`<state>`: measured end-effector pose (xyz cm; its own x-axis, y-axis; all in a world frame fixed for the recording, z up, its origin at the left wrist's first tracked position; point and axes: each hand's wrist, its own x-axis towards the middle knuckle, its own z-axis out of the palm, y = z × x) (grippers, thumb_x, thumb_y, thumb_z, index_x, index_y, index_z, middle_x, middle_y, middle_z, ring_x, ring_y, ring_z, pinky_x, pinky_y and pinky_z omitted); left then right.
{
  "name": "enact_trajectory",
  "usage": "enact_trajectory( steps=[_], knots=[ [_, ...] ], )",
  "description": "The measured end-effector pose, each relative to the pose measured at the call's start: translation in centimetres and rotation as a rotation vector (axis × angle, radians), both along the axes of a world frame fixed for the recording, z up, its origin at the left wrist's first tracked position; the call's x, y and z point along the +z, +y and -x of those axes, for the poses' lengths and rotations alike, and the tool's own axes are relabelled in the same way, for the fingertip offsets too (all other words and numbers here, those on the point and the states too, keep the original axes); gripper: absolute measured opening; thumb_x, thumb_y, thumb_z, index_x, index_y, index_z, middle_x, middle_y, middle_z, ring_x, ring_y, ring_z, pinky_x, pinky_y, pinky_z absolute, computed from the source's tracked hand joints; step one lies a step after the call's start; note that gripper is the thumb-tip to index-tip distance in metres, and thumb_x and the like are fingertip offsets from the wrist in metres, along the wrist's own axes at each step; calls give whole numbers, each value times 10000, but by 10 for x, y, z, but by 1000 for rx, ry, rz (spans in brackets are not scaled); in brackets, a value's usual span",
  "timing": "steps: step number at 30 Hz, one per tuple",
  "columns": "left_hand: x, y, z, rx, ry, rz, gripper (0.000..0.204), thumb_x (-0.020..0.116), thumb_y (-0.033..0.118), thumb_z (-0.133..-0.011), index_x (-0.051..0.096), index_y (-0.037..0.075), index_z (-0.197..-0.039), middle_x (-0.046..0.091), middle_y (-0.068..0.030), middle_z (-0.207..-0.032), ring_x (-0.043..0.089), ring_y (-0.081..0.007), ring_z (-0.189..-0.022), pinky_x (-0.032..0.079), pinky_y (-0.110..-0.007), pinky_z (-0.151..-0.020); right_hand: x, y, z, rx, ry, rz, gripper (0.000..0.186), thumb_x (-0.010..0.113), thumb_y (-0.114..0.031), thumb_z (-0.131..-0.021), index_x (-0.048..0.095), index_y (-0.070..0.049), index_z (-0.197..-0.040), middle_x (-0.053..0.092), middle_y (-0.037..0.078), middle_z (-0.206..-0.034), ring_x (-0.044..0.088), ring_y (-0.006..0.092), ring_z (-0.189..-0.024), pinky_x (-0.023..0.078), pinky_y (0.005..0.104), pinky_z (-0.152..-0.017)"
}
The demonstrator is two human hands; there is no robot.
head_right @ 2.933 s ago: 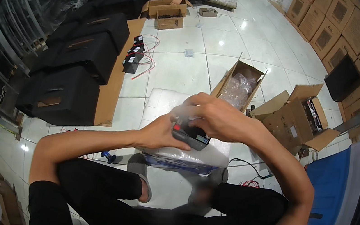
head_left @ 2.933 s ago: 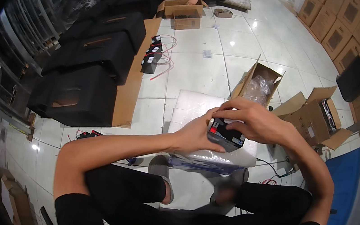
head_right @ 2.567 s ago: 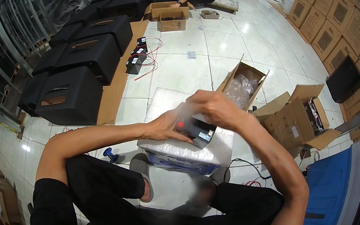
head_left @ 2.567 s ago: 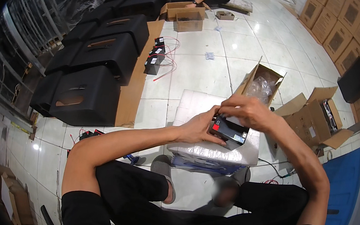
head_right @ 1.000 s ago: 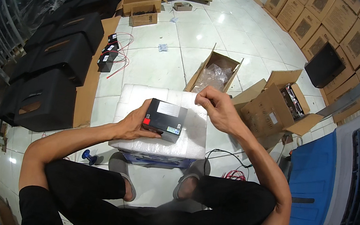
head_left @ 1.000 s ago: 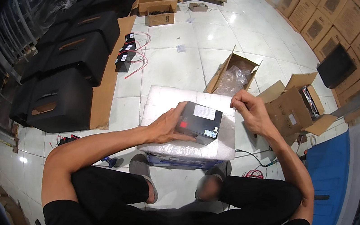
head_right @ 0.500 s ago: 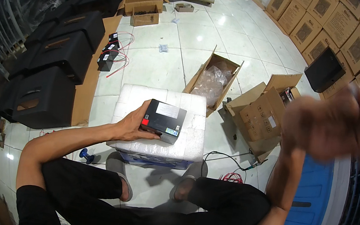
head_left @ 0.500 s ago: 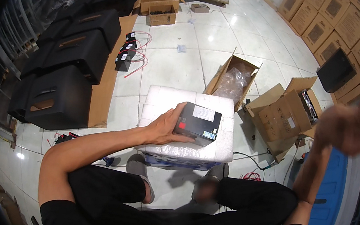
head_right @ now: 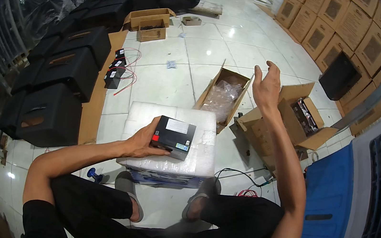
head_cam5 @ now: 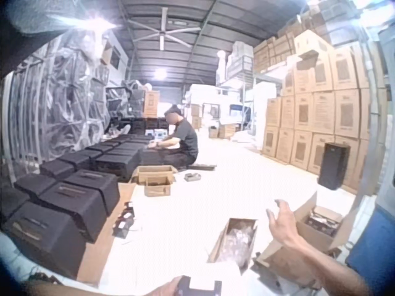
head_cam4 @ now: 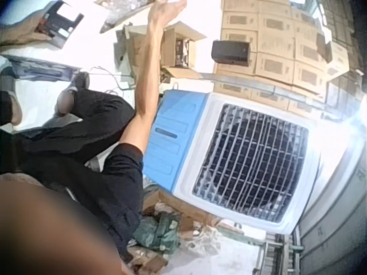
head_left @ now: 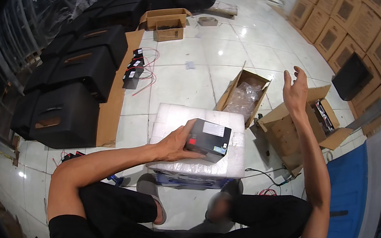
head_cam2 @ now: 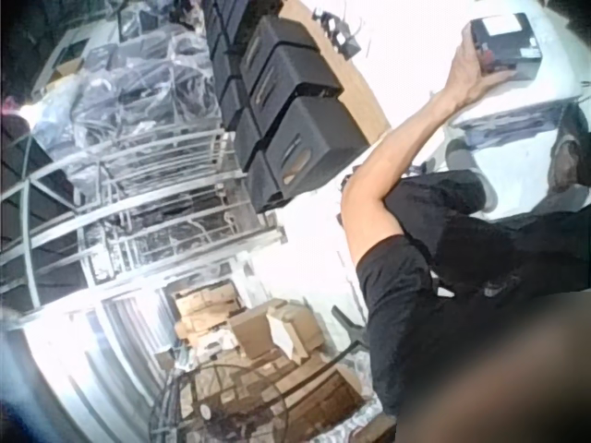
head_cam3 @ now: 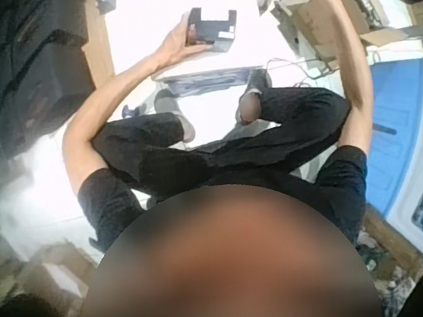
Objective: The person sits on the floor and solders red and black wires to the terminals of small black battery packs. They use a soldering iron and solder wire, then place the finished units into a cardboard box.
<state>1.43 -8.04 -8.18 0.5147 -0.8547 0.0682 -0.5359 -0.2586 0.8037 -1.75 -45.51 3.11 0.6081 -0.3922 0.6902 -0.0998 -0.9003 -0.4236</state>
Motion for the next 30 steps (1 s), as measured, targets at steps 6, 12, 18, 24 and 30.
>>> enact_trajectory(
  steps=[6,12,18,24,30],
  knots=[
    [11,0,4,15,48,-20,1058,820,501,-745,217,2,-1457,538,-329,-1261,535,-477,-1187,436,-485,-1027,18,97,36,395,276,-237,465,616,-304,-973,557,63,-1252,651,265,-1133,650,347,-1057,532,416,-864],
    [14,-1,4,39,90,30,1039,857,416,-721,245,-22,-1437,555,-306,-1246,577,-446,-1155,466,-452,-1008,3,142,62,951,678,-8,856,752,-454,-846,386,76,-1410,505,318,-1338,575,408,-1165,492,453,-968],
    [-3,8,7,120,56,78,999,885,333,-713,279,-50,-1409,587,-259,-1211,628,-342,-1100,528,-428,-940,-29,123,55,1068,834,11,1181,860,-445,-706,167,50,-1525,403,331,-1436,481,410,-1306,423,438,-1080],
    [-2,25,13,248,217,34,1000,832,119,-777,122,-5,-1469,594,-219,-1193,667,-283,-1010,585,-386,-858,3,14,98,567,316,-258,711,697,-409,-904,477,73,-1378,632,238,-1239,640,299,-1094,530,387,-940],
    [23,16,-11,117,429,-92,1088,827,72,-758,94,36,-1561,530,-184,-1359,564,-259,-1221,484,-391,-1031,-30,-41,236,40,234,-594,409,641,-317,-943,697,44,-1127,721,119,-933,681,136,-855,556,291,-735]
  ],
)
